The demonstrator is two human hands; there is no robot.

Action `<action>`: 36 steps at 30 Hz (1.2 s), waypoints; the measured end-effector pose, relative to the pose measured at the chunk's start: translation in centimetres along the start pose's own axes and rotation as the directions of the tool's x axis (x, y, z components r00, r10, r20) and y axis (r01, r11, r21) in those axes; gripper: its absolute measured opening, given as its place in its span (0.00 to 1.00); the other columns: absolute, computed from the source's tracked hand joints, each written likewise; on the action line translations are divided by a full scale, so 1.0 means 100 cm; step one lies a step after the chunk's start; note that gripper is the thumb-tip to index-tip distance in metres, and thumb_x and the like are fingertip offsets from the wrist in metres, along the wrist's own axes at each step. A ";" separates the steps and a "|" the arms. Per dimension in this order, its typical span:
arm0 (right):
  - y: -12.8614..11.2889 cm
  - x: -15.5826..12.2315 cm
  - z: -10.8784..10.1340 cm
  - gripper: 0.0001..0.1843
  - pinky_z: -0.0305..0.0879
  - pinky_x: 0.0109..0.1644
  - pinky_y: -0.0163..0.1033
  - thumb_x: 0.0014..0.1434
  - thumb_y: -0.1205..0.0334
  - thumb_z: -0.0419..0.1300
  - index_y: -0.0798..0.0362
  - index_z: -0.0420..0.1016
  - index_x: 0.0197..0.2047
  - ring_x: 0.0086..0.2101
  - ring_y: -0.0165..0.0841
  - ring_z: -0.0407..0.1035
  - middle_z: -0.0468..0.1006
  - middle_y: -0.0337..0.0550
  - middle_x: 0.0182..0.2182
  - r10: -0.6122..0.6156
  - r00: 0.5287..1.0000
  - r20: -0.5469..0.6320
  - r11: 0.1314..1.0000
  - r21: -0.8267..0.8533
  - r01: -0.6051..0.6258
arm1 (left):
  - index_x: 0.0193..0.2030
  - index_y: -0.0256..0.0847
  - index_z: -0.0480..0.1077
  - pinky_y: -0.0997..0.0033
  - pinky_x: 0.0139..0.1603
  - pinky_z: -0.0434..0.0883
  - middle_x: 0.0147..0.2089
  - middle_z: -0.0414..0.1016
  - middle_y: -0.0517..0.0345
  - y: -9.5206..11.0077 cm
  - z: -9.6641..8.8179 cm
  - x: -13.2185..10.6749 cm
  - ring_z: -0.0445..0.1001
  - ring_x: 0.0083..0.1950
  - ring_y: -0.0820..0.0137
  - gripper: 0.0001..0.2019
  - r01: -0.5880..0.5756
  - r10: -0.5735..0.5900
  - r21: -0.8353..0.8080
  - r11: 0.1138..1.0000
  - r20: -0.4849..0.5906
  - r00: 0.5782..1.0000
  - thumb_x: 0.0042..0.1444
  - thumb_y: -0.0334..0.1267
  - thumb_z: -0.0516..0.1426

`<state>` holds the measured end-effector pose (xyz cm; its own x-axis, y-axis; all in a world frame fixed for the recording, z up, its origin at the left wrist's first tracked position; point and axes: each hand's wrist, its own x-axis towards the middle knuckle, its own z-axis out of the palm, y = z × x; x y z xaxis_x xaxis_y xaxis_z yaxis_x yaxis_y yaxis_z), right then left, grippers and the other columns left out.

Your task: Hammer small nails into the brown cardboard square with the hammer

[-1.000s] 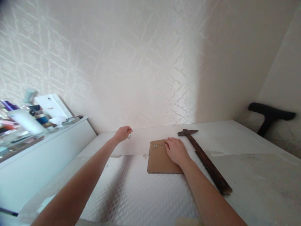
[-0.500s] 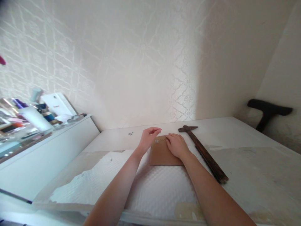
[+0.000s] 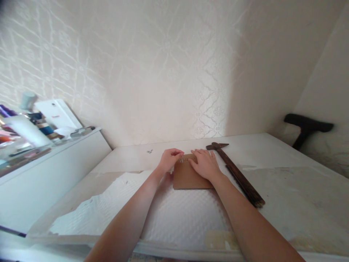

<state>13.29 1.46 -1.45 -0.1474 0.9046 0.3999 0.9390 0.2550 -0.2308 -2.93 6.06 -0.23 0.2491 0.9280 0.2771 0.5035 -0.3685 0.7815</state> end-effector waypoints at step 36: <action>0.014 -0.006 -0.031 0.21 0.60 0.41 0.48 0.54 0.61 0.49 0.54 0.68 0.50 0.41 0.46 0.65 0.73 0.53 0.41 0.398 0.911 -0.106 0.889 -0.203 -0.411 | 0.34 0.37 0.75 0.74 0.40 0.68 0.33 0.76 0.54 0.003 0.000 -0.003 0.72 0.36 0.72 0.09 0.065 -0.076 0.070 0.995 0.171 0.982 0.47 0.35 0.56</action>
<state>15.68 0.19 0.66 0.2718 0.8898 0.3666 0.9581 -0.2145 -0.1897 -2.84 5.69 -0.11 0.3482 0.9301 0.1168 0.5753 -0.3103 0.7568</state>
